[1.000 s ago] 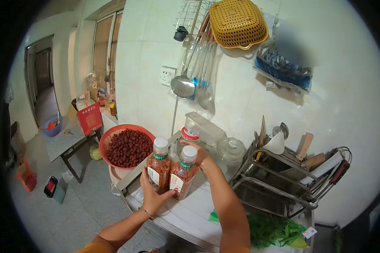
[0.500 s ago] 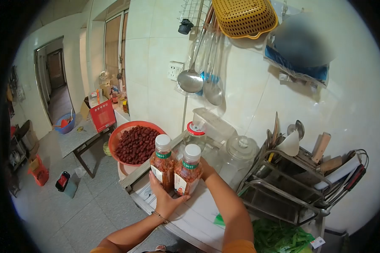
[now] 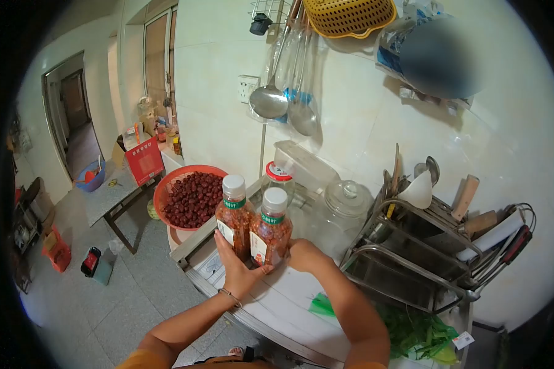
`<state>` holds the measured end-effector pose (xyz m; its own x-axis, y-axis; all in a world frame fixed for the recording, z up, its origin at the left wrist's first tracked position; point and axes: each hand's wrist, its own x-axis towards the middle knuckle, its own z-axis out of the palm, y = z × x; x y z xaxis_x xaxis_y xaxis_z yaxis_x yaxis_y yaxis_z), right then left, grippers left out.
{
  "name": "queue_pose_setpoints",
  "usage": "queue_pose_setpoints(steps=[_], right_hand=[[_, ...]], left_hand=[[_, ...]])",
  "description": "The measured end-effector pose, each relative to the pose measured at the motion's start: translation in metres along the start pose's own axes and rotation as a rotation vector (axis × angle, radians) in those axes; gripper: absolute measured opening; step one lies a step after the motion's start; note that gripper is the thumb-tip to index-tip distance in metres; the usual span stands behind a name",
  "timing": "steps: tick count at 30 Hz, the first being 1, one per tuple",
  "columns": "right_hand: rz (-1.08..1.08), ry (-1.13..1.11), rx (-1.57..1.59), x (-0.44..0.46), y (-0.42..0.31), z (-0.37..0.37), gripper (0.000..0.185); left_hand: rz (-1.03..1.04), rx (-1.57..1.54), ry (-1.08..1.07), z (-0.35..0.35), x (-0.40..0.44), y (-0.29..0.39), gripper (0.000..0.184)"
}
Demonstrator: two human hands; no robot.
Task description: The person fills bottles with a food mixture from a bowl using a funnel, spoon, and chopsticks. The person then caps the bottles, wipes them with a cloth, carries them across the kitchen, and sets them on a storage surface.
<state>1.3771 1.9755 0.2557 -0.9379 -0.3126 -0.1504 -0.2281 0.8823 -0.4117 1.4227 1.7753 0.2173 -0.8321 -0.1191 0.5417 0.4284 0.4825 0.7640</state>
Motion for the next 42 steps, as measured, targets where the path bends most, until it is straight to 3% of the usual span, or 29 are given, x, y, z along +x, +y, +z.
queue_pose_setpoints(steps=[3, 6, 10, 12, 15, 21, 28, 31, 33, 34, 36, 40, 42], right_hand=[[0.014, -0.139, -0.247, -0.036, -0.018, -0.007, 0.032], [-0.004, -0.262, -0.188, -0.066, -0.023, -0.009, 0.034], [-0.09, -0.25, -0.152, -0.095, -0.022, -0.003, 0.037], [-0.128, -0.121, -0.168, -0.105, -0.027, -0.004, 0.039], [-0.024, -0.064, -0.301, -0.119, -0.047, -0.017, 0.038], [-0.06, 0.021, -0.315, -0.15, -0.082, -0.032, 0.04], [-0.145, -0.147, -0.354, -0.139, -0.069, -0.009, 0.04], [-0.172, -0.097, -0.476, -0.131, -0.047, 0.0, 0.029], [-0.109, -0.016, -0.662, -0.126, -0.038, 0.0, 0.016], [-0.121, -0.028, -0.663, -0.124, -0.036, -0.002, 0.016], [-0.105, -0.033, -0.711, -0.119, -0.034, -0.012, 0.012], [-0.008, -0.1, -0.752, -0.099, -0.042, -0.023, 0.012], [0.101, -0.006, -0.721, -0.085, -0.037, -0.019, 0.027]], left_hand=[[-0.003, 0.01, -0.006, 0.007, 0.008, -0.005, 0.141], [-0.008, 0.001, -0.005, 0.013, 0.021, -0.007, 0.142], [0.012, -0.002, -0.002, 0.028, 0.04, -0.013, 0.142], [0.013, 0.02, 0.019, 0.039, 0.046, -0.015, 0.14], [-0.064, -0.04, 0.047, 0.05, 0.052, -0.009, 0.138], [-0.095, -0.025, 0.104, 0.068, 0.065, -0.007, 0.139], [-0.121, -0.001, 0.06, 0.064, 0.071, -0.015, 0.141], [-0.09, -0.03, -0.056, 0.035, 0.054, -0.016, 0.127], [0.018, -0.092, -0.117, 0.009, 0.034, -0.017, 0.103], [0.004, -0.087, -0.11, -0.01, 0.023, -0.012, 0.103], [-0.03, -0.188, -0.169, -0.047, -0.002, 0.001, 0.078], [-0.048, -0.221, -0.169, -0.103, -0.062, -0.012, 0.066], [-0.109, -0.239, -0.18, -0.131, -0.096, -0.027, 0.057]])
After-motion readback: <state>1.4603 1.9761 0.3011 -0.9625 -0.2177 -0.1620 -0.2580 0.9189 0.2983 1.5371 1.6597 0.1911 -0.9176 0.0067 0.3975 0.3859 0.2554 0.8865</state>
